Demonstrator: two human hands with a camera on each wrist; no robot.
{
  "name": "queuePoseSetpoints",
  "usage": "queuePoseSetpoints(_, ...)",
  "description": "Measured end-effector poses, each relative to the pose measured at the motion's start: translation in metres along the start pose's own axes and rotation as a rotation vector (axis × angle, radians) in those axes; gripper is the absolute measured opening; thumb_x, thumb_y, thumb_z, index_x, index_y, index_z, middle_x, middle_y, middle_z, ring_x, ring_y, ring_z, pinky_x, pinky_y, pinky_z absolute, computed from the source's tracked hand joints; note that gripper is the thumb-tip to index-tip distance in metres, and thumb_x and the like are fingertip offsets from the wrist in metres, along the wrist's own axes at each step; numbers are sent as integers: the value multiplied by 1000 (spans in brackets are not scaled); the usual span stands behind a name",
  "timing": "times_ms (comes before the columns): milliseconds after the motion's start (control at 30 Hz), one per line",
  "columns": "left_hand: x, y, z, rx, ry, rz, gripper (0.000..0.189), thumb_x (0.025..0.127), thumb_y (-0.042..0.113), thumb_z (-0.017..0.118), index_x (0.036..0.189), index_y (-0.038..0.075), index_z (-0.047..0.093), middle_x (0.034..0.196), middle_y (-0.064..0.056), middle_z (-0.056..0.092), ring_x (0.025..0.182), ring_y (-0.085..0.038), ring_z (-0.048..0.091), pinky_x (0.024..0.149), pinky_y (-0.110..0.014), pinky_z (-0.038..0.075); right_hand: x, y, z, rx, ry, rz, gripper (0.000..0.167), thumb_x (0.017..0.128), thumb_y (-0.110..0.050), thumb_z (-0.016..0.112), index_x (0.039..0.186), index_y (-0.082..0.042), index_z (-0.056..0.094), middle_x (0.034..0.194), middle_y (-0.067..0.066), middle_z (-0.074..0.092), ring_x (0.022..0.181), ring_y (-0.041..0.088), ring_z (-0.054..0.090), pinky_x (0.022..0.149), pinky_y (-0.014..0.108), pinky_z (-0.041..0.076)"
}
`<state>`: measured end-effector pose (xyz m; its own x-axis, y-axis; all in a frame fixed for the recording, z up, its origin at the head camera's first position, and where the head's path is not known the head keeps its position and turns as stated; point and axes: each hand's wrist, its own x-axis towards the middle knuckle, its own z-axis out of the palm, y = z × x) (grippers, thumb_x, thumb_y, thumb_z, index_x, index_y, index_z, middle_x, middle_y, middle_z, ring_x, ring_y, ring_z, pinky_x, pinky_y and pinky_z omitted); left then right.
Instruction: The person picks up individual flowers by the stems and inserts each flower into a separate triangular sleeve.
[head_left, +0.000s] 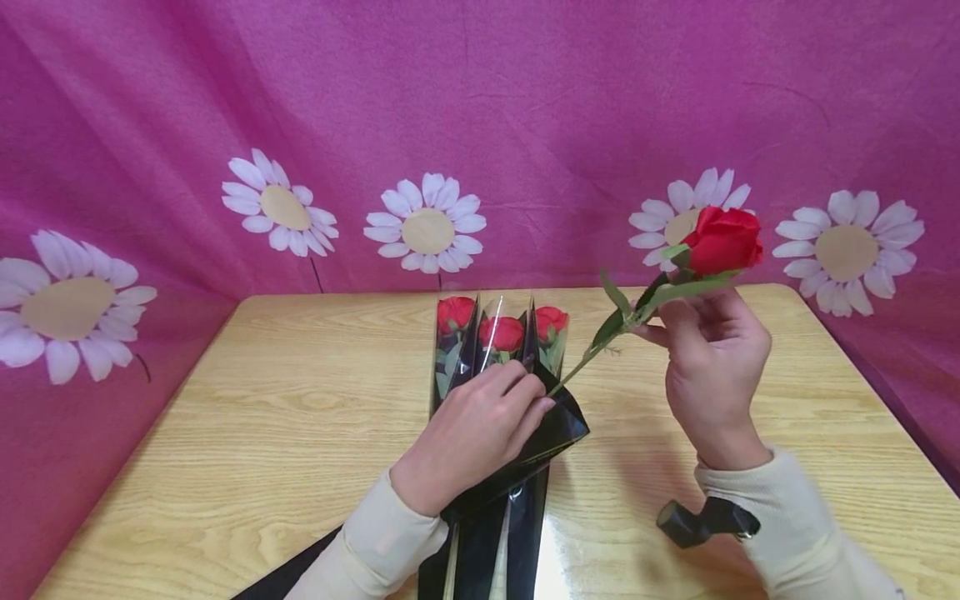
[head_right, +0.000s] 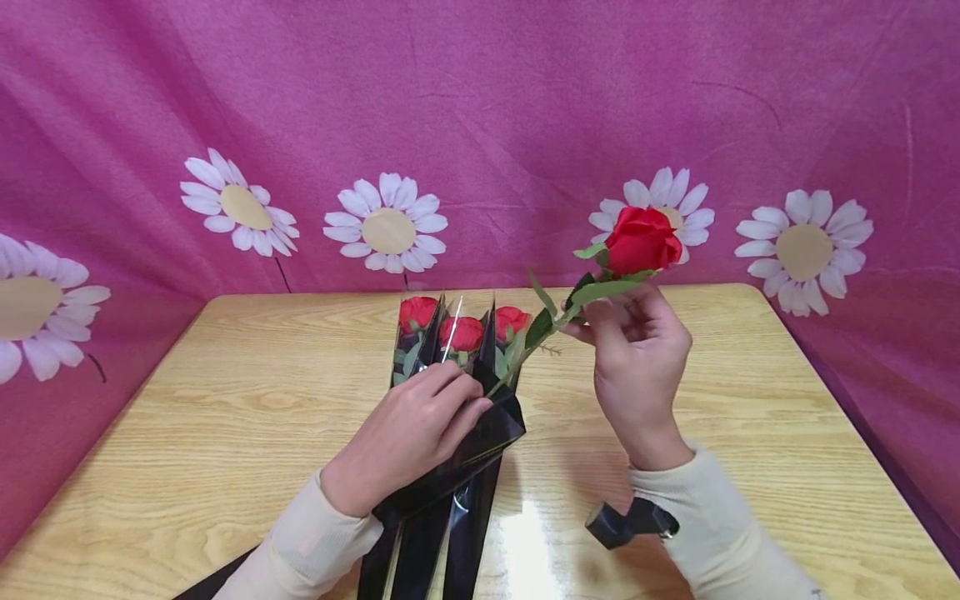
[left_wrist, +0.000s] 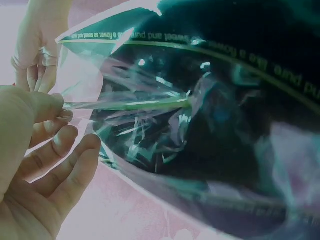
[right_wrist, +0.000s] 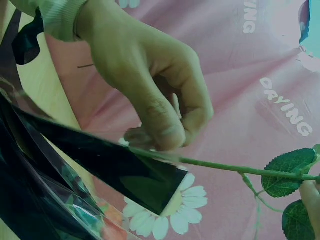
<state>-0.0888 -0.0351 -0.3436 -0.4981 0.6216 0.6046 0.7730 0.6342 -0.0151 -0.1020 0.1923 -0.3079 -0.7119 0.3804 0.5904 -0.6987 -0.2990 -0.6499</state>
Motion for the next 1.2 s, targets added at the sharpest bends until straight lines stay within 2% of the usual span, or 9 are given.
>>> queuePoseSetpoints(267,0,1,-1,11,10,16,15,102,29,66,97,15,69,85,5,61,78,-8,59,71,-20,58,-9,4,3,25,-85,6,23,89,20,62,108,12,71,89,12,79,69,18,78,66,34,64)
queuePoseSetpoints(400,1,2,-2,4,6,16,15,101,30,66,97,15,70,86,4,61,77,-8,60,71,-20,58,-13,4,5,-8,-91,29,24,86,21,65,105,8,73,88,10,80,70,17,79,65,34,64)
queuePoseSetpoints(667,1,3,-1,-5,5,20,16,102,29,65,97,14,70,87,4,62,78,-8,61,71,-20,58,-18,3,8,-104,-164,84,22,86,18,69,102,4,75,90,4,81,74,14,79,67,35,64)
queuePoseSetpoints(733,0,4,-1,-12,0,19,16,102,29,66,97,14,70,87,4,62,78,-8,61,72,-20,59,-19,3,9,-115,-183,93,21,86,17,69,103,7,74,90,4,81,74,14,79,66,34,64)
queuePoseSetpoints(967,0,4,0,-19,-16,9,16,101,29,67,98,14,71,88,4,62,78,-8,60,72,-19,59,-22,2,11,-214,-181,147,21,87,13,72,104,1,75,91,0,81,73,13,79,66,33,64)
queuePoseSetpoints(1200,1,4,-1,-21,-26,10,16,101,29,68,99,14,71,87,3,63,76,-7,58,70,-17,58,-24,3,11,-250,-158,190,24,86,14,72,104,-3,75,89,2,81,72,13,78,64,33,64)
